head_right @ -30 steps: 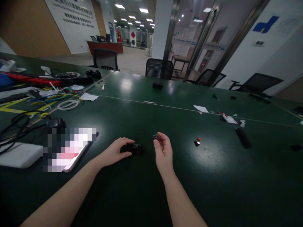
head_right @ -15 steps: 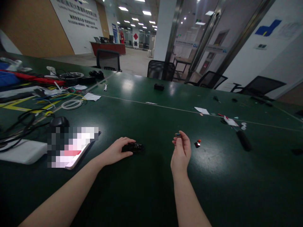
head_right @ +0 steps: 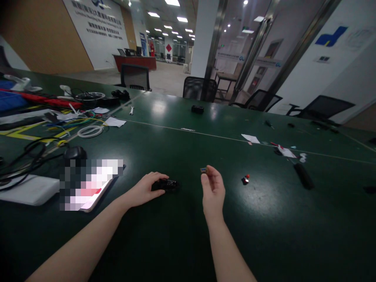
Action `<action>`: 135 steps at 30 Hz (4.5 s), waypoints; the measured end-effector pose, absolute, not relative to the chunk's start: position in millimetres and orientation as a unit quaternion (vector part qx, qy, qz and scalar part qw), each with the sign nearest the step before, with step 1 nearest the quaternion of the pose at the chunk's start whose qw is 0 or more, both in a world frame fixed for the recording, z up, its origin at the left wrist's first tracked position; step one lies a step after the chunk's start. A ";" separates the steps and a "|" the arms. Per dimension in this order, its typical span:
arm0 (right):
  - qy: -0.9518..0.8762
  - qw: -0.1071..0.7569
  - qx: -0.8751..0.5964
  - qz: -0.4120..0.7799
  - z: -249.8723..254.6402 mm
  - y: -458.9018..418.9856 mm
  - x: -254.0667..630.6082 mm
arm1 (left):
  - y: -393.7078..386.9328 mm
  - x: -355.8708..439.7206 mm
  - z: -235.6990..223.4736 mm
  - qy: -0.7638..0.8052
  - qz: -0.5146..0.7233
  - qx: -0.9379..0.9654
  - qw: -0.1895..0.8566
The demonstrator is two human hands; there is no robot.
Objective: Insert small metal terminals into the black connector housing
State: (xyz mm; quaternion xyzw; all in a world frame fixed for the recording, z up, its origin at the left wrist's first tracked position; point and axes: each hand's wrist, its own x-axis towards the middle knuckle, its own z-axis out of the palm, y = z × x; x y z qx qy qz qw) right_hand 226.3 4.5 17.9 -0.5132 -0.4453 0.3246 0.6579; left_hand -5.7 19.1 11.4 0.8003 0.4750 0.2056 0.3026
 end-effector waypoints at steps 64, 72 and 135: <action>-0.740 0.281 -0.521 0.320 11.7 -1.5 199.4 | 22.0 -3.9 1.7 0.468 0.202 0.818 0.267; -0.732 0.272 -0.536 0.322 11.9 -1.6 198.9 | 19.8 -1.9 7.2 0.481 0.208 0.805 0.279; -0.710 0.280 -0.546 0.346 17.3 -5.7 199.7 | 17.1 -0.4 11.4 0.488 0.207 0.796 0.293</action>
